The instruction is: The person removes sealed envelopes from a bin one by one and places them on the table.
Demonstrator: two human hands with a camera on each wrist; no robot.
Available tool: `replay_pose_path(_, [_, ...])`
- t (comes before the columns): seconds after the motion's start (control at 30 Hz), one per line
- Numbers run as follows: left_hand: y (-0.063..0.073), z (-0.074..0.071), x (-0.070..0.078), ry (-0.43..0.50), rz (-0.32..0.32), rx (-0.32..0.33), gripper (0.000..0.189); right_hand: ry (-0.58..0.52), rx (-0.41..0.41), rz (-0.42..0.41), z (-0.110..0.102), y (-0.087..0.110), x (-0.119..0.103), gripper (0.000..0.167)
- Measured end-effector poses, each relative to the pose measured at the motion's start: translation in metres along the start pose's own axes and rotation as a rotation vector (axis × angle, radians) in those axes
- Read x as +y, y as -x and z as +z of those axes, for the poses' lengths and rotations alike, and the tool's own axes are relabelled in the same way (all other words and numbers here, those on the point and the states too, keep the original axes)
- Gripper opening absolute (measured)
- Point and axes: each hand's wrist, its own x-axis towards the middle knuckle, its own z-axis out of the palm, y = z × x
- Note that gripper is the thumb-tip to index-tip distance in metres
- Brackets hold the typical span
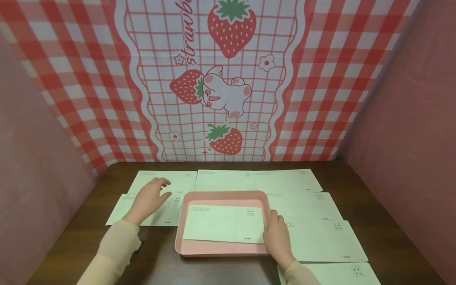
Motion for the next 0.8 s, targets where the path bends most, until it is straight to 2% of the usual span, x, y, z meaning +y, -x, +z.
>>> replay_pose_path(0.1, [0.004,0.014,0.026,-0.026,0.102,-0.046,0.030,-0.001,-0.009,0.005,0.000,-0.001,0.001,0.036])
replay_pose_path(0.17, [0.007,0.025,0.038,-0.039,0.167,-0.096,0.031,-0.002,-0.020,0.012,0.000,-0.001,0.002,0.037])
replay_pose_path(0.3, [0.011,0.049,0.049,-0.093,0.248,-0.194,0.043,-0.003,-0.030,0.015,0.000,-0.001,0.002,0.038])
replay_pose_path(0.43, [0.012,0.063,0.049,-0.125,0.262,-0.285,0.071,-0.007,-0.031,0.014,0.000,-0.001,0.002,0.037])
replay_pose_path(0.57, [0.010,0.065,0.050,-0.151,0.234,-0.408,0.098,-0.006,-0.026,0.013,0.000,-0.001,0.002,0.037])
replay_pose_path(0.7, [0.009,0.065,0.052,-0.183,0.232,-0.495,0.108,-0.003,-0.017,0.008,0.000,-0.001,0.002,0.037])
replay_pose_path(0.8, [0.009,0.064,0.054,-0.185,0.246,-0.503,0.107,-0.005,-0.012,0.004,0.000,-0.001,0.002,0.037])
